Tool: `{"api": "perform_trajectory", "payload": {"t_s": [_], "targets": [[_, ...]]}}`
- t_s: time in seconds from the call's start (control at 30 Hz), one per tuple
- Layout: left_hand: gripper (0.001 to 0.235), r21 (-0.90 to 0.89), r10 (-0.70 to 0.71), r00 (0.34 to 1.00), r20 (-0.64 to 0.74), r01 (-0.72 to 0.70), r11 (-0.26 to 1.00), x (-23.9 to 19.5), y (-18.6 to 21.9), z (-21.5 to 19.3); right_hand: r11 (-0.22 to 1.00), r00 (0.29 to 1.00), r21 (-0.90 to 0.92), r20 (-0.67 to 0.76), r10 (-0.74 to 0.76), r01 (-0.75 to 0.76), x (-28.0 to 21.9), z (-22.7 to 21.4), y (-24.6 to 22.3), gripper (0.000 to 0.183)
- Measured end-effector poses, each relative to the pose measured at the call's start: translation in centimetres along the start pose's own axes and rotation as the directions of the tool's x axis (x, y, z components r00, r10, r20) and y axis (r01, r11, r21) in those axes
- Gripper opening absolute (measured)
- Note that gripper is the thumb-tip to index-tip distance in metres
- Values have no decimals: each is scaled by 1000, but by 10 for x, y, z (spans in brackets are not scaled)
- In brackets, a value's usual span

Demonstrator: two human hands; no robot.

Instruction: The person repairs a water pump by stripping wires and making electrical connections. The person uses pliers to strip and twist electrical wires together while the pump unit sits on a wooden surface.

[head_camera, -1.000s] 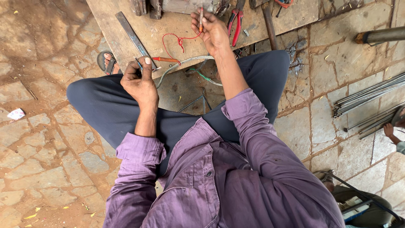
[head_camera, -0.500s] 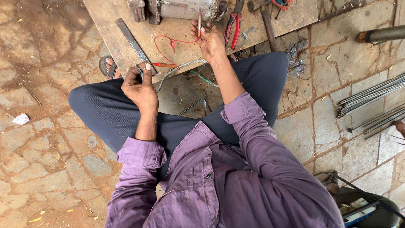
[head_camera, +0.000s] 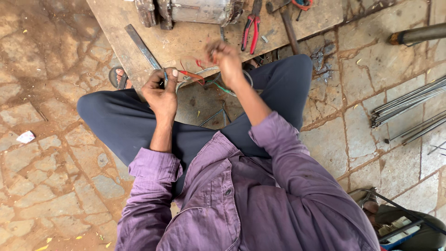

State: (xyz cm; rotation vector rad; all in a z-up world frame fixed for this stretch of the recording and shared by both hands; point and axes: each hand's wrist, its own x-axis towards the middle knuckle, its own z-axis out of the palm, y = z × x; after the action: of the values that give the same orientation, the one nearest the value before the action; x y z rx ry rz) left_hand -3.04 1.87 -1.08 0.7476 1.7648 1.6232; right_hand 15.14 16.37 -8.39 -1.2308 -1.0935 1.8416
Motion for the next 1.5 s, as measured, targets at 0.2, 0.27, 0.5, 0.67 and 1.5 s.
{"api": "perform_trajectory", "payload": {"t_s": [0.2,0.27,0.5,0.67,1.5], "targets": [[13,30,5,976,217,-12,999,-9,6,14,872,916,-351,330,-226,342,-89,4,-20,19],[13,-5,-26,959,282,28,1000,-14,5,17,866,950,-430,277,-143,256,-104,5,-18,20],[14,-105,102,948,302,-73,992,-32,-13,20,935,979,-293,100,-177,199,-116,-21,-14,21],[21,-207,-207,916,343,289,935,-32,-24,25,944,963,-191,63,-264,271,-116,-32,-16,20],[14,8,-147,882,447,160,987,-45,-15,34,841,930,-401,201,-306,364,-125,-24,-24,13]]}}
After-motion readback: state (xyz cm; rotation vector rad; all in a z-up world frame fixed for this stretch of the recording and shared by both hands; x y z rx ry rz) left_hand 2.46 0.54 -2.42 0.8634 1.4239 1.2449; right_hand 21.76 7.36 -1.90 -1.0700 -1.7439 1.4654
